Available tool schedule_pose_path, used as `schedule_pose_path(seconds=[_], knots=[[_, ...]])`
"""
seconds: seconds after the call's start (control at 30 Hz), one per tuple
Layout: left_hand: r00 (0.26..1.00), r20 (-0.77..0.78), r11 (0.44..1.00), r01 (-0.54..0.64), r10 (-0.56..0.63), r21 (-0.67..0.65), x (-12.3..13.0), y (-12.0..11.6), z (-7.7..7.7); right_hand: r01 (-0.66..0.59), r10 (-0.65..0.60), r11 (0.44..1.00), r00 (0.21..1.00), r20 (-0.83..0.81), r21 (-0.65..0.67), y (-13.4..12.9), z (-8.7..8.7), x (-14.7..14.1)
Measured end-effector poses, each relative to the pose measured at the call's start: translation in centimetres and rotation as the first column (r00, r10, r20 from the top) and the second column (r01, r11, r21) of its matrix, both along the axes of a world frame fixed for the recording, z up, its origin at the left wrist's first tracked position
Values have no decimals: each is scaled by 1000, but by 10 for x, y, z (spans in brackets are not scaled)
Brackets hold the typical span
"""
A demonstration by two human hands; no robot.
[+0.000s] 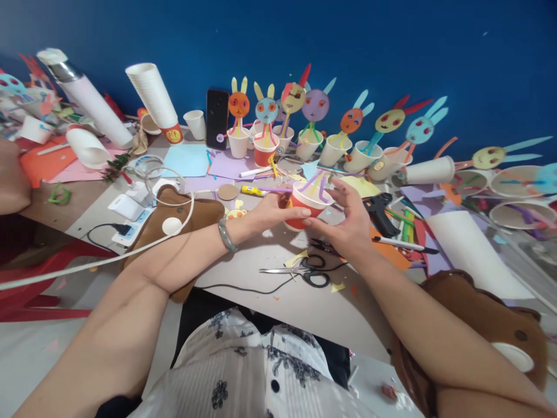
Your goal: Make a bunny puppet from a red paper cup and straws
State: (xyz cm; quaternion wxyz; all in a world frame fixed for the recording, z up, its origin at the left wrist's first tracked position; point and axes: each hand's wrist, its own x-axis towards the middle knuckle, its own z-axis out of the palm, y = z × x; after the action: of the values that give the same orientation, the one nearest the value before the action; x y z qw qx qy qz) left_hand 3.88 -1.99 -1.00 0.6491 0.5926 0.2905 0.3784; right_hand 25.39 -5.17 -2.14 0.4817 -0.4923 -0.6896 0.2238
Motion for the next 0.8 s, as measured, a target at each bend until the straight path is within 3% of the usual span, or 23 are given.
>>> schedule_pose_path(seconds=[0.13, 0.23, 0.33, 0.4, 0.5, 0.67, 0.8], knots=[[991, 83, 994, -108, 109, -16, 1, 0, 4, 179, -173, 980, 982, -70, 89, 3, -2, 4], [977, 133, 985, -170, 164, 40, 2, 4, 4, 237, -261, 965, 902, -345, -113, 10, -8, 3], [974, 129, 979, -193, 184, 66, 3, 6, 3, 98, -300, 921, 797, -525, -378, 14, -11, -2], [975, 125, 977, -195, 183, 90, 3, 5, 4, -85, -213, 876, 815, -538, -475, 13, -7, -7], [986, 90, 983, -151, 142, 101, 3, 0, 5, -295, -11, 828, 841, -540, -477, 4, 2, -15], [997, 69, 994, -32, 25, 101, 8, -5, 1, -341, 143, 880, 854, -501, -331, -8, 9, -25], [995, 96, 999, 10, -15, 48, 14, -10, -5, -290, 141, 909, 890, -433, -300, -11, 9, -28]])
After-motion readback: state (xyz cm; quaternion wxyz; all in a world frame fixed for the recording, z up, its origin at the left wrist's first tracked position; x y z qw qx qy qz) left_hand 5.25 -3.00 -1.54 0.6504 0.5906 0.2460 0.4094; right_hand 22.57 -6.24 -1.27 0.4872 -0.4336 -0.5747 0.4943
